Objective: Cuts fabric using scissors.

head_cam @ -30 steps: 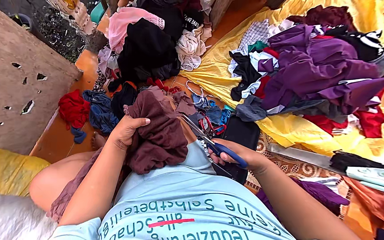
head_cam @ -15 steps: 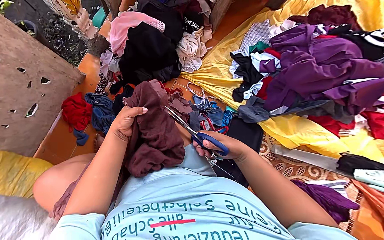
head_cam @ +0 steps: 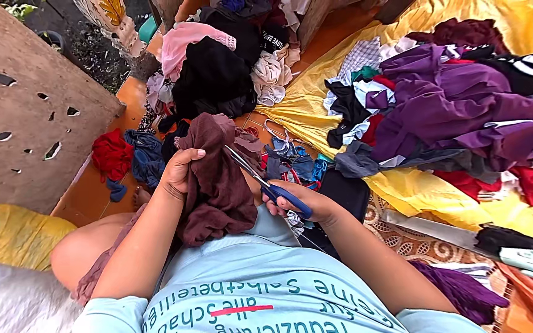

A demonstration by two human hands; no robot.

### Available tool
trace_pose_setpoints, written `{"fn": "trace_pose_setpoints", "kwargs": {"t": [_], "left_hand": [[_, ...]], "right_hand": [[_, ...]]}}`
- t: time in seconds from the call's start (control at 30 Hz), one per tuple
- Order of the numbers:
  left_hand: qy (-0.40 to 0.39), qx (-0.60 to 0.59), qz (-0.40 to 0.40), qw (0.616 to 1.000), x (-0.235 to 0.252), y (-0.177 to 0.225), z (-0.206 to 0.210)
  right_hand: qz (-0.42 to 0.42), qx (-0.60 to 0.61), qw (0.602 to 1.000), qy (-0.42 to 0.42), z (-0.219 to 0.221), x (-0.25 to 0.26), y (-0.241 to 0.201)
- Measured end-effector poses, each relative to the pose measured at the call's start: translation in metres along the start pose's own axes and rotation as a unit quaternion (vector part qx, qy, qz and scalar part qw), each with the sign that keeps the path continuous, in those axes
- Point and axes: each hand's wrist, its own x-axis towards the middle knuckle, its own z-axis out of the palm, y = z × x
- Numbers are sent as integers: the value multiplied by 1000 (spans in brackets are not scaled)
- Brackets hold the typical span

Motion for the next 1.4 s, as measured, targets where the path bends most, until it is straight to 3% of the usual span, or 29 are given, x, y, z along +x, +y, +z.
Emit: {"fn": "trace_pose_setpoints", "kwargs": {"t": [0.2,0.47,0.57,0.77,1.0,1.13,1.23,1.4], "left_hand": [[-49,-75,3,996,-3,2,1],[-44,-85,26,995,-2,5,-7],[-2,-66,23,998,-7,4,1],[117,57,-90,987,-11,8,33],[141,60,-61,986,-19,8,45],[79,63,-21,995,-26,11,38],[27,89,-13,996,-31,16,36],[11,90,2,996,-37,20,36]], "right_hand": [[-13,-8,1000,-3,5,6,-4],[-60,29,998,-9,15,10,-7],[-62,29,998,0,17,8,-7],[-61,29,997,41,22,-2,-7],[-66,26,997,36,30,-13,-5],[-52,15,998,20,35,-19,-7],[-91,-31,995,-34,35,-17,-5],[-114,-75,988,-76,39,-13,-6]]}}
